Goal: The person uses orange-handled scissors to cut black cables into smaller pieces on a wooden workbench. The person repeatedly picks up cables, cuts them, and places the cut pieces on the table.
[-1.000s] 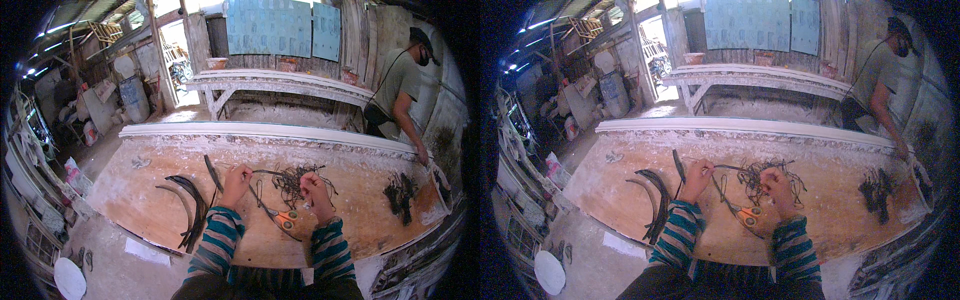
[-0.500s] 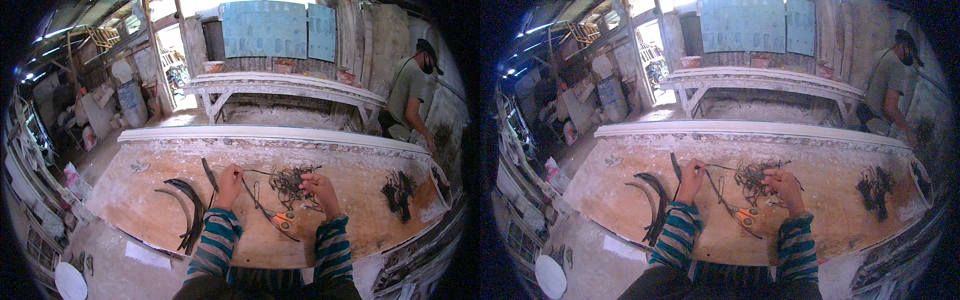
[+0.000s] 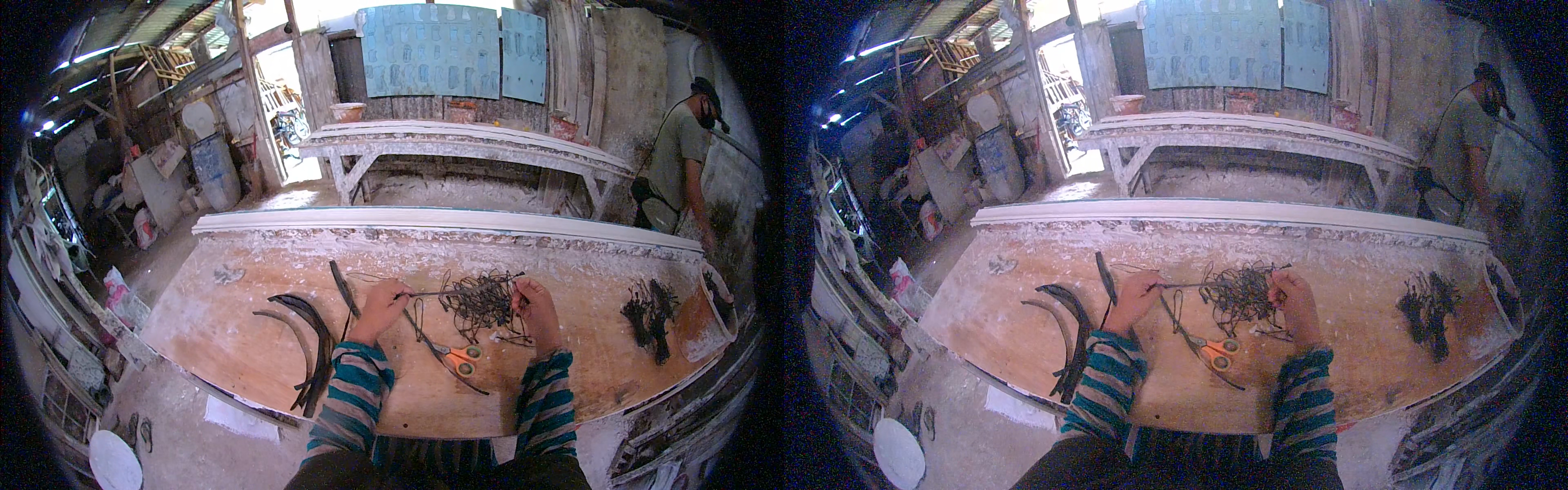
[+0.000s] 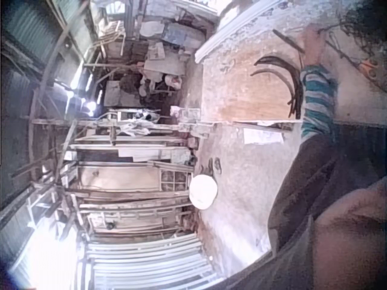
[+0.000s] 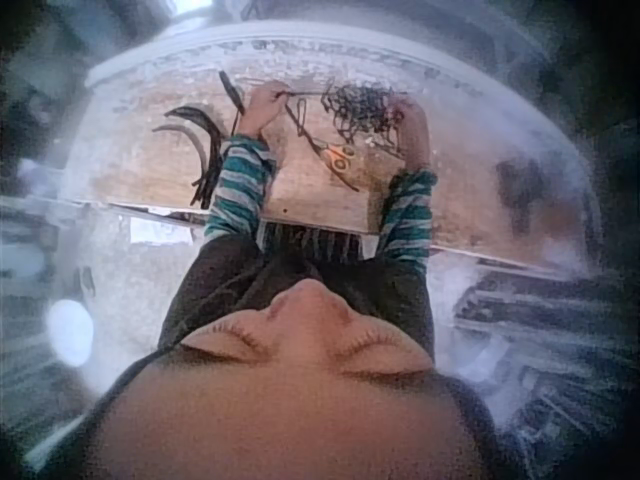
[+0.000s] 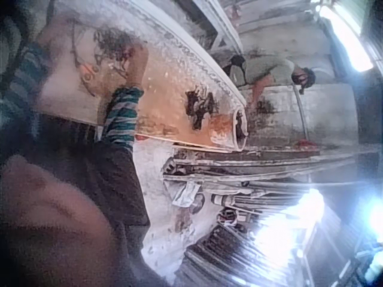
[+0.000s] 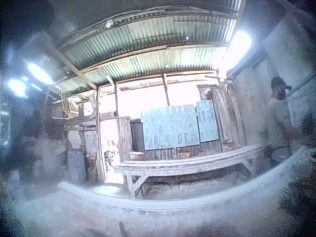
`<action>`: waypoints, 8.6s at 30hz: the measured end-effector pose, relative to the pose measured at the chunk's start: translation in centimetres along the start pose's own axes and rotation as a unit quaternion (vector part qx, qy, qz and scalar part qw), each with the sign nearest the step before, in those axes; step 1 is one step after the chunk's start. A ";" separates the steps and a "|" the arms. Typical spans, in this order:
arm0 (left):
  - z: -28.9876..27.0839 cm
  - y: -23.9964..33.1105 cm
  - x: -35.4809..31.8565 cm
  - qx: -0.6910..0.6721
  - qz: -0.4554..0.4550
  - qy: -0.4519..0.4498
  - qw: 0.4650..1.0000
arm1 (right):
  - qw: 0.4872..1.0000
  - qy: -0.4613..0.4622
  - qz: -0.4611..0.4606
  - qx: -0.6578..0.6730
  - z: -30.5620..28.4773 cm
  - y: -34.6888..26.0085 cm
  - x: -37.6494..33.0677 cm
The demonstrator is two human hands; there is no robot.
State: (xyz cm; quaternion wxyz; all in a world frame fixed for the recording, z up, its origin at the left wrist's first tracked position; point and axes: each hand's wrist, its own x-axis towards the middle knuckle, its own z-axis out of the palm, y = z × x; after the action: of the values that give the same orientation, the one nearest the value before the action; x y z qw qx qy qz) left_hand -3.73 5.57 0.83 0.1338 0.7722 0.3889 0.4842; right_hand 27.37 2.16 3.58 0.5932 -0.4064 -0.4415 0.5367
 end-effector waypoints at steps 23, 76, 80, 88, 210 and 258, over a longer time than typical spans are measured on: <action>4.3 -0.6 -1.2 -0.066 -0.146 0.044 0.986 | 0.985 0.040 -0.115 0.119 1.8 0.6 -0.1; 7.0 4.4 -1.6 -0.627 -0.292 -0.210 0.691 | 0.955 -0.258 0.062 -0.130 4.4 2.1 -1.7; 7.3 3.4 -2.0 -0.593 -0.292 -0.198 0.724 | 0.951 -0.256 0.080 -0.152 4.4 2.0 -1.7; 6.6 4.0 -1.5 -0.528 -0.269 -0.173 0.787 | 0.961 -0.212 0.065 -0.167 4.3 2.8 -1.6; 6.9 5.3 -1.3 -0.490 -0.248 -0.014 0.835 | 0.983 -0.098 -0.052 -0.143 6.7 5.5 -2.0; 5.7 6.8 -1.1 -0.510 -0.178 -0.049 0.840 | 0.958 -0.140 0.136 0.212 6.1 4.8 -2.1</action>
State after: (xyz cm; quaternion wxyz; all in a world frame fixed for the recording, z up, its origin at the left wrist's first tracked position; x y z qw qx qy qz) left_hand 4.08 1.22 1.30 0.6113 0.5352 0.2106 0.5437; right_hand 20.13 0.56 0.50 0.5196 -0.2480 -0.3367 0.7451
